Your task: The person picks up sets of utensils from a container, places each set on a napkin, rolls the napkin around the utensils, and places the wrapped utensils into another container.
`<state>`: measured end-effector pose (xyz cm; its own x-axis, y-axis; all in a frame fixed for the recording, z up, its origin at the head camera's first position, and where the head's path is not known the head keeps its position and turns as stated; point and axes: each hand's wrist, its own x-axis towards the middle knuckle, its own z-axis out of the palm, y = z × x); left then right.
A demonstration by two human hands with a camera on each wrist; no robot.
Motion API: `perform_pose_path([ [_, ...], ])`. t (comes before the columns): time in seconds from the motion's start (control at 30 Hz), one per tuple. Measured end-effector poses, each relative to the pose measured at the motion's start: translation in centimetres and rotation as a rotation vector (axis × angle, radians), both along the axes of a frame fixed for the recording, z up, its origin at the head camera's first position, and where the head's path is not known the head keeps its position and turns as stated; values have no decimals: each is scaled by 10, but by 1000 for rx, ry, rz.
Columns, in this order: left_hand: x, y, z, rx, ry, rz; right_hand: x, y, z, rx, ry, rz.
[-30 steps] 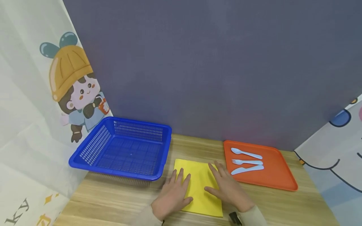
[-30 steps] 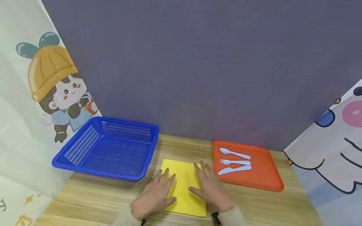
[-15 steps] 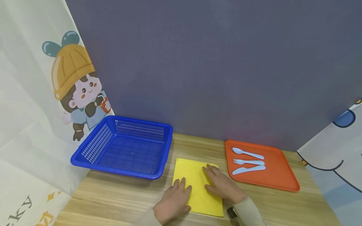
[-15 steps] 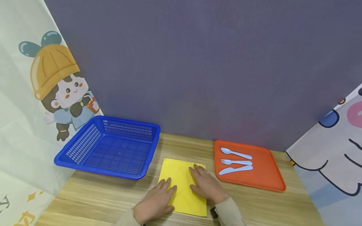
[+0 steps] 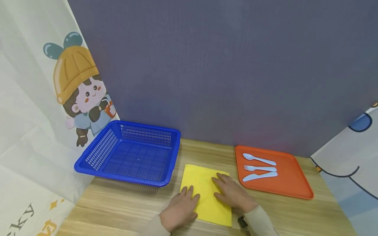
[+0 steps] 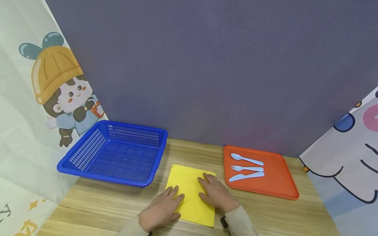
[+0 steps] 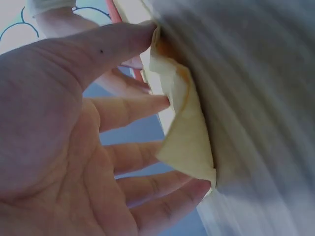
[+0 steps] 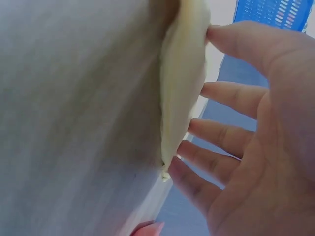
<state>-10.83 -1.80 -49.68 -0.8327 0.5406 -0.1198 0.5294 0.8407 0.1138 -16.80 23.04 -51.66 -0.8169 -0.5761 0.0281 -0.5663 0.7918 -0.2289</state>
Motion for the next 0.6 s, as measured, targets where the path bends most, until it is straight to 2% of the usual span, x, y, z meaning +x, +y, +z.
perform_pose_path([
  [0.27,-12,-9,5,50,-98,-24,12,-2,7,37,-54,-82],
  [0.47,-20,-13,8,77,-152,-6,20,-3,9,44,-17,-102],
  [0.6,-27,-12,8,97,-179,12,24,-4,7,91,17,-131],
])
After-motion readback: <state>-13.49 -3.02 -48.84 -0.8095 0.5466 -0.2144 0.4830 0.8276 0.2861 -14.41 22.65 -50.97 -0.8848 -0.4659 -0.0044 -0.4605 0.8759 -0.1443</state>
